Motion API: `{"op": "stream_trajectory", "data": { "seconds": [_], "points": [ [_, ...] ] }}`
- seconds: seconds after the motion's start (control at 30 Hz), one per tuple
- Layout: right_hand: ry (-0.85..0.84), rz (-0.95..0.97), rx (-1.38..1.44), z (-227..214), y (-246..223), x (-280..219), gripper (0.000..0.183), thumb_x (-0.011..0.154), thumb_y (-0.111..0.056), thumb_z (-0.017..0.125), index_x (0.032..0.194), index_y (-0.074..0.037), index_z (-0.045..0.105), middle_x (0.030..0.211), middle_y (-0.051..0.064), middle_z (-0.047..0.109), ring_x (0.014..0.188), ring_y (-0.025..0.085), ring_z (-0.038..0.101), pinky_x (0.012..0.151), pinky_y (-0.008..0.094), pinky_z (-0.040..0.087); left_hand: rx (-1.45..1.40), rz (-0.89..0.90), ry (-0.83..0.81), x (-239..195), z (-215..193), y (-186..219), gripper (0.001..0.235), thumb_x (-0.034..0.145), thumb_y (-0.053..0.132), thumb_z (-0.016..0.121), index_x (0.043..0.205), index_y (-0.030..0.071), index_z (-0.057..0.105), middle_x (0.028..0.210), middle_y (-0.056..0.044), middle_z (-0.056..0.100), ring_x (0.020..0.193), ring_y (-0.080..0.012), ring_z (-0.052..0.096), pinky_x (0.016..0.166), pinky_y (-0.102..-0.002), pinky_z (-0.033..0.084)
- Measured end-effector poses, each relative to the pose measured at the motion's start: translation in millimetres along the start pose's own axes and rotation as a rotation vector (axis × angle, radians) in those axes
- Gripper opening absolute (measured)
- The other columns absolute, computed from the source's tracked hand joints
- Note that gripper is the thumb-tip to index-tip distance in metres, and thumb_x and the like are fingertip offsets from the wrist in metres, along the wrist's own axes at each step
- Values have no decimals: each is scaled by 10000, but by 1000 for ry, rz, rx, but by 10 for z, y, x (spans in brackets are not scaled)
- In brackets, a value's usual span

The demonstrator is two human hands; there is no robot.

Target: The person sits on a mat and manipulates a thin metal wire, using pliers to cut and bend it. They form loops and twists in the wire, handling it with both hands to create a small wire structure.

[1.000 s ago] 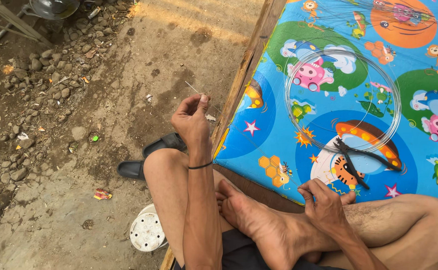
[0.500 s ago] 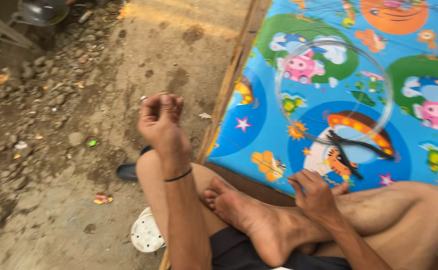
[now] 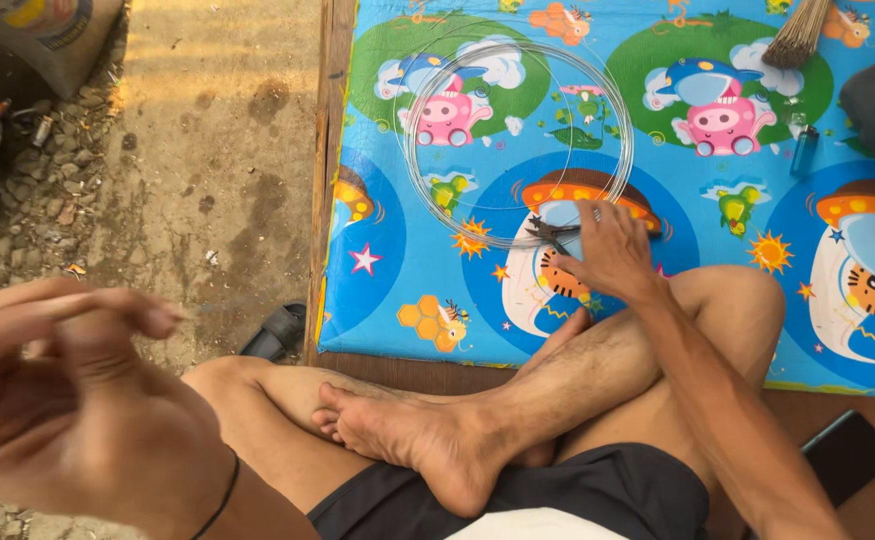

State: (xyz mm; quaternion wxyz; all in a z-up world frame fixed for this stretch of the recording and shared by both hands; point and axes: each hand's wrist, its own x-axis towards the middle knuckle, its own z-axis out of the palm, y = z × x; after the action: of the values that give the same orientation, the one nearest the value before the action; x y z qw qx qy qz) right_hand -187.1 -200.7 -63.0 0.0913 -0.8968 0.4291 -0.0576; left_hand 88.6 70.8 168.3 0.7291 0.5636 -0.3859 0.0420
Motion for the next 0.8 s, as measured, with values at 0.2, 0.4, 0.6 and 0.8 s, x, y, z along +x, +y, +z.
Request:
{"op": "stream_trajectory", "data": {
  "seconds": [0.2,0.4,0.6,0.8],
  "points": [
    [-232,207,-100,234,208,80,1220,524,-586,948,1449,-13,396,1365,239,492,1298,441,476,1016,610,423,180,-22,-236,-73,598,13,123,991,-177,629,1014,-58,608,986,-121,656,786,-134,653,722,-230,565],
    [-344,209,-55,103,157,103,947,642,-537,916,1344,-35,527,1346,254,518,1278,447,497,968,563,489,182,-75,-419,-106,1048,-24,143,907,-142,663,971,-14,670,873,-64,717,784,-112,703,723,-234,570],
    [-411,277,464,38,191,72,407,833,-342,676,1084,-28,740,918,210,755,874,310,722,824,421,547,200,-70,-498,-168,1239,6,82,890,-71,709,926,1,692,798,-59,712,674,-100,687,615,-242,526],
    [-325,-42,1361,41,64,-190,142,816,-70,570,934,-3,612,785,20,602,693,112,538,613,292,463,240,-192,-592,-391,1380,-187,43,866,-13,736,900,9,721,763,-53,714,586,-83,589,512,-249,456]
  ]
}}
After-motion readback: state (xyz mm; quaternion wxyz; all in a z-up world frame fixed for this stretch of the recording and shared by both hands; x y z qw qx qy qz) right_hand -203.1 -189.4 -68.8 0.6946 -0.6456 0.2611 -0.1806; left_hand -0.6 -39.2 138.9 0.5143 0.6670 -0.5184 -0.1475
